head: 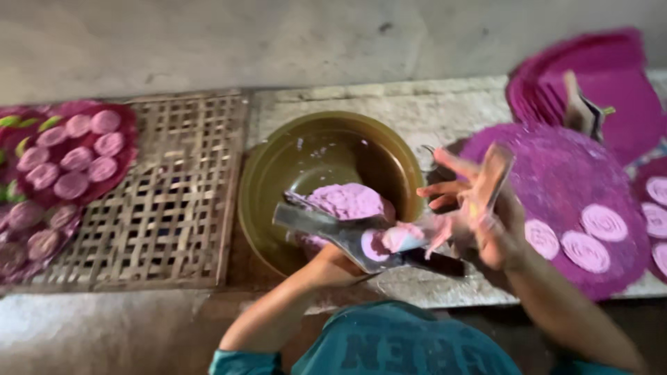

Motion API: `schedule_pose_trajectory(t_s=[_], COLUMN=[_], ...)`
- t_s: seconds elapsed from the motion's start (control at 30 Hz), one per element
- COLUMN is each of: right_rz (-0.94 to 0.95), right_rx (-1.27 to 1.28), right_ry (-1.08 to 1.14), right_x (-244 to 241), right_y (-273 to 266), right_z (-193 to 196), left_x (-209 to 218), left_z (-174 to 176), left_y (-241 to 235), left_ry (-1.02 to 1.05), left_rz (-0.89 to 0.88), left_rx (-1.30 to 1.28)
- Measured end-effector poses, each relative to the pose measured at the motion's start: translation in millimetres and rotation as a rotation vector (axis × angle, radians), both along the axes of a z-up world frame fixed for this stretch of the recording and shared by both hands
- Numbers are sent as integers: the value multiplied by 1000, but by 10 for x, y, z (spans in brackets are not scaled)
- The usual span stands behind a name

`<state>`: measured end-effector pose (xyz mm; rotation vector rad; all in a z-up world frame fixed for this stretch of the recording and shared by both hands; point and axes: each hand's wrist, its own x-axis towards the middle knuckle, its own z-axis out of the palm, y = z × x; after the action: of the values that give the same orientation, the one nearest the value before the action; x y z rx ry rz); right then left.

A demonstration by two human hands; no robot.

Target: The person scoops pink dough from a bowl and uses a wooden press to form rose-shaped pieces on a purple tray. The person repeatedly fills the press, compresses the dough, and releases the shaped pieces onto the tray.

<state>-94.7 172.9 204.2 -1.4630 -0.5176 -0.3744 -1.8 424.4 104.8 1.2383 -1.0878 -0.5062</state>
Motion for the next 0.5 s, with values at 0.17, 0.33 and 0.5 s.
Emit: schedule_pose_trajectory(t_s=[0.17, 0.33, 0.5], right_rz=[-143, -305, -421], right_rx=[-598, -718, -594], right_ry=[-518, -411, -171], right_x=[-519, -719, -1039], right_y=[-72, -206, -991], right_z=[-41, -67, -396], left_x=[-303, -634, -559], left_z=[403, 636, 583], left_y=[-287, -733, -1506], left_ry=[77, 548, 516], left_rz=[49, -146, -241], left_rx=[515, 241, 212])
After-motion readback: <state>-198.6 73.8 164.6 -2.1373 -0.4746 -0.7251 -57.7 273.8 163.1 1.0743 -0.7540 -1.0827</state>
